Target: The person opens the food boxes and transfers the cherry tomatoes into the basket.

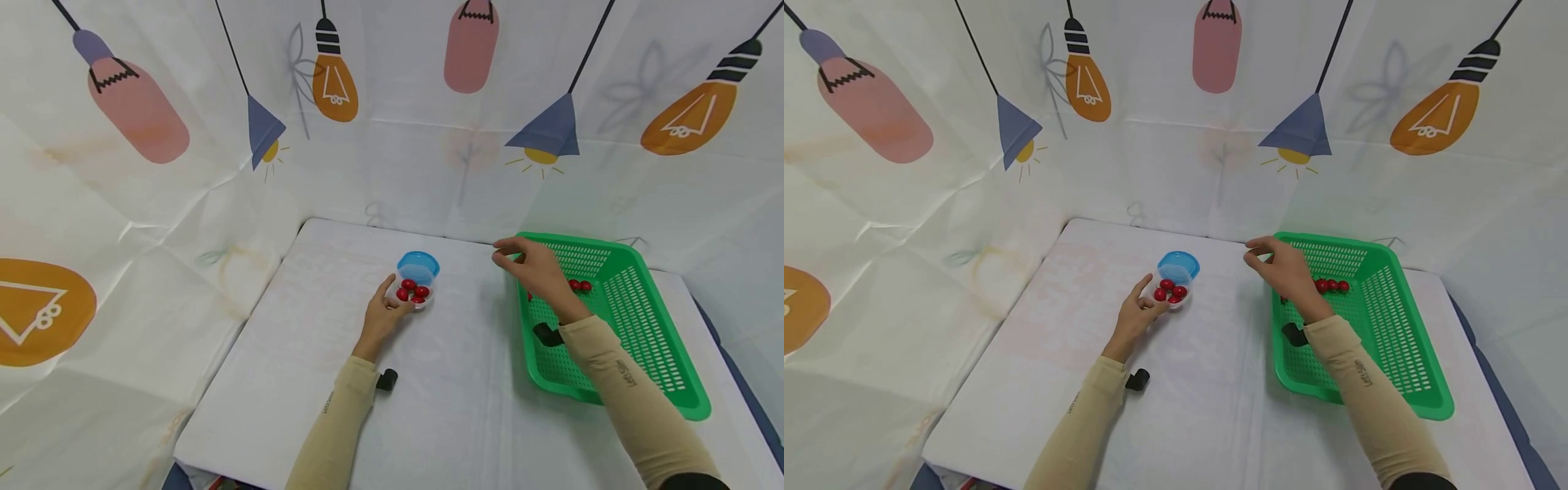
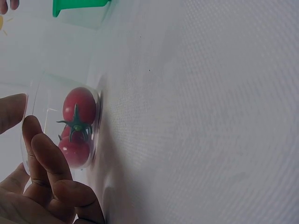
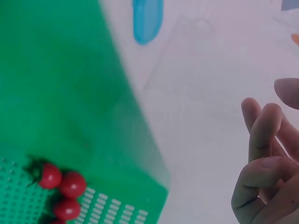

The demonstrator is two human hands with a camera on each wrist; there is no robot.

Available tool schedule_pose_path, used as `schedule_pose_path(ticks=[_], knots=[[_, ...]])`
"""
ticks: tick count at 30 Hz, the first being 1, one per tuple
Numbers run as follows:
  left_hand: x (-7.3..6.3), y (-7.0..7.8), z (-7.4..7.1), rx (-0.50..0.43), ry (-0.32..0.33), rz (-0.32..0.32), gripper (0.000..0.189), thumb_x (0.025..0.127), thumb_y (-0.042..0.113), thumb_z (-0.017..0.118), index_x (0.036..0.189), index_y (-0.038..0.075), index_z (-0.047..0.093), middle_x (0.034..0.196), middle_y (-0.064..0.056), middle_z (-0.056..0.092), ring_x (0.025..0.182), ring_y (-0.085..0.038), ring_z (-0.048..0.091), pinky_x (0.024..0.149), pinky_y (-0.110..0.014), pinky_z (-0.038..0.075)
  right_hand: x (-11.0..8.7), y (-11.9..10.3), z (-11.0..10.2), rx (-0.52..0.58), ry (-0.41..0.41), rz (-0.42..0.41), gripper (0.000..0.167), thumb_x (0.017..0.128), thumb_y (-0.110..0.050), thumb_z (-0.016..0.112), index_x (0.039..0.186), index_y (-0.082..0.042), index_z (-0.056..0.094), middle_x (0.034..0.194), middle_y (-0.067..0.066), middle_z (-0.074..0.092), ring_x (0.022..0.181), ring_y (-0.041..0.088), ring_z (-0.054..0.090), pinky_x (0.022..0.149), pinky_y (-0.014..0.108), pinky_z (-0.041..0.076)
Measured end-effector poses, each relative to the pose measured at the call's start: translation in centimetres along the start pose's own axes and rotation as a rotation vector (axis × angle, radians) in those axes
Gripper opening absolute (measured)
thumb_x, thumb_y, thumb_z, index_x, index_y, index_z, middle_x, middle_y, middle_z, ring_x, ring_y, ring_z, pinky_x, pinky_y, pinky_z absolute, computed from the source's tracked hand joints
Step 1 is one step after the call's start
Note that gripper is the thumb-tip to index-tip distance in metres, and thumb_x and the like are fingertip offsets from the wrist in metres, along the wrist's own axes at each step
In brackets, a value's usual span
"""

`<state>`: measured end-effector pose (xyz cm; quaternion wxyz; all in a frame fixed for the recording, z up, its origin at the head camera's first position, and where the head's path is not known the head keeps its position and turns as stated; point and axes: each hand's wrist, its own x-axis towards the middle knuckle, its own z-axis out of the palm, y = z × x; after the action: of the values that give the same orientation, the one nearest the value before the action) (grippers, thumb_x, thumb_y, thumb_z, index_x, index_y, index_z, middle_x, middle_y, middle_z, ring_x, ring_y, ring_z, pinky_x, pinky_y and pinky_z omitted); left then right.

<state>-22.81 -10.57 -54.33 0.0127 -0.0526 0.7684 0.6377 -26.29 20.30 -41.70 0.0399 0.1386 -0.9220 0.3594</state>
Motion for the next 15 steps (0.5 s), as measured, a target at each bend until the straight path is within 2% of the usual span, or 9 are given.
schedule_pose_path(ticks=[10, 15], knots=[[0.0, 0.0, -0.1, 0.004, -0.005, 0.012, 0.079, 0.086, 0.023, 0.08, 0.155, 0.023, 0.042, 0.076, -0.005, 0.057, 0.072, -0.016, 0.052, 0.066, -0.027, 0.045, 1.2, -2.5, 2.8, -0.001, -0.093, -0.03, 0.036, 0.099, -0.034, 0.066, 0.128, -0.012, 0.067, 0.119, 0.011, 0.071, 0.09, 0.026, 0.064, 0.072, 0.037, 0.052], [-0.1, 0.0, -0.2, 0.003, -0.002, -0.01, 0.078, 0.087, 0.024, 0.08, 0.155, 0.027, 0.042, 0.078, -0.005, 0.059, 0.074, -0.017, 0.053, 0.068, -0.028, 0.046, 1.7, -3.4, 4.7, -0.008, -0.132, -0.045, 0.032, 0.099, -0.028, 0.068, 0.127, -0.013, 0.068, 0.117, 0.009, 0.071, 0.09, 0.025, 0.065, 0.073, 0.038, 0.054]])
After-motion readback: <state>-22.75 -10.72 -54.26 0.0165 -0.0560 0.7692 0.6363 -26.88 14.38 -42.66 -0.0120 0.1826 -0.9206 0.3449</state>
